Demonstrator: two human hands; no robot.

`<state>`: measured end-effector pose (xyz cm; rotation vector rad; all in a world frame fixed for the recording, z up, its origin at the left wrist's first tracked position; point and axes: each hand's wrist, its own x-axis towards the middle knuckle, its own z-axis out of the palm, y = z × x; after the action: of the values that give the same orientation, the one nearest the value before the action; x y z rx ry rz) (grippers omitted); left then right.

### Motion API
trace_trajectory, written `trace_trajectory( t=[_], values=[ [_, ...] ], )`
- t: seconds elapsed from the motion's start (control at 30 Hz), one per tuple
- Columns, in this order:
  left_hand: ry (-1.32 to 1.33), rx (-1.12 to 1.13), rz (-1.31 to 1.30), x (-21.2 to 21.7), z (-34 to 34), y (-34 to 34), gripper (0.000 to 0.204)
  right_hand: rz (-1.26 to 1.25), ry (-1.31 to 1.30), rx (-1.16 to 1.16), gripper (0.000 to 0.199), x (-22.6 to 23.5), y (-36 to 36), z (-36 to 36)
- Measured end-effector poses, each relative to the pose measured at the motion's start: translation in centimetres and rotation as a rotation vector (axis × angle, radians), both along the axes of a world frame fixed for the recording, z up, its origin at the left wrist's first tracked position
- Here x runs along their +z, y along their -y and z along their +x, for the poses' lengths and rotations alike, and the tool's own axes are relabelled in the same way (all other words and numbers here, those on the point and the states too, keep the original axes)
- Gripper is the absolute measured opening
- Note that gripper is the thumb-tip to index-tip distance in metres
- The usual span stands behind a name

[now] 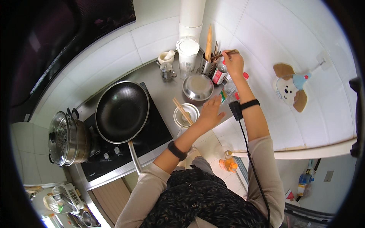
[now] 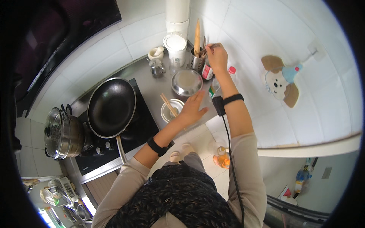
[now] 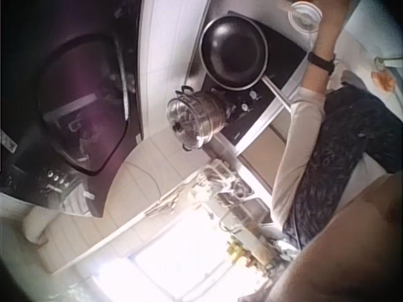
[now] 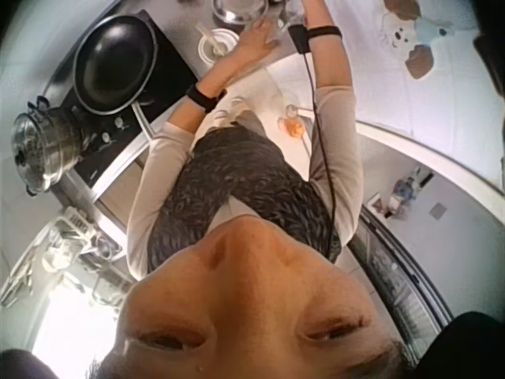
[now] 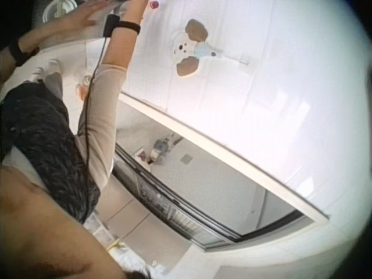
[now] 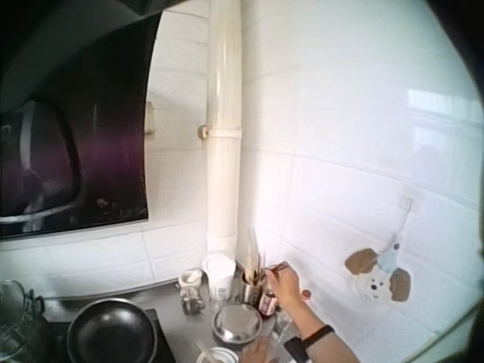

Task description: The person kneads a ball of dough in a metal bowl by hand, repeatedly folding and pressing it. After kneading, the person washes their hands and a pair of chopsticks at the sink, then places the chopsticks in a holder.

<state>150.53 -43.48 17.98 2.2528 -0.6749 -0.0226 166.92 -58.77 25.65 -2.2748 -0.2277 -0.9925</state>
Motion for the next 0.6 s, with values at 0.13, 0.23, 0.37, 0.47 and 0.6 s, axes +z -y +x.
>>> trace_trajectory(
  t=[0.13, 0.23, 0.37, 0.47, 0.6],
  values=[
    [-0.071, 0.096, -0.001, 0.0, 3.1, -0.3, 0.075, -0.161, -0.152, -0.079, 0.023, -1.5, -0.4, 7.1],
    [-0.126, 0.141, -0.011, -0.5, 5.0, -0.2, 0.075, -0.351, -0.392, -0.152, 0.027, -2.5, -0.8, 10.1],
    [-0.151, 0.192, 0.004, -1.6, 6.2, 0.1, 0.076, -0.631, -0.739, -0.109, 0.034, -3.1, -1.3, 11.8],
    [-0.17, 0.219, 0.012, -2.3, 6.5, 0.2, 0.077, -0.419, -0.5, -0.055, 0.043, -3.6, -1.4, 12.0],
    [-0.213, 0.232, 0.013, -3.3, 6.3, 0.6, 0.076, -0.317, -0.068, 0.03, 0.031, -5.5, -1.7, 11.6]
  ],
)
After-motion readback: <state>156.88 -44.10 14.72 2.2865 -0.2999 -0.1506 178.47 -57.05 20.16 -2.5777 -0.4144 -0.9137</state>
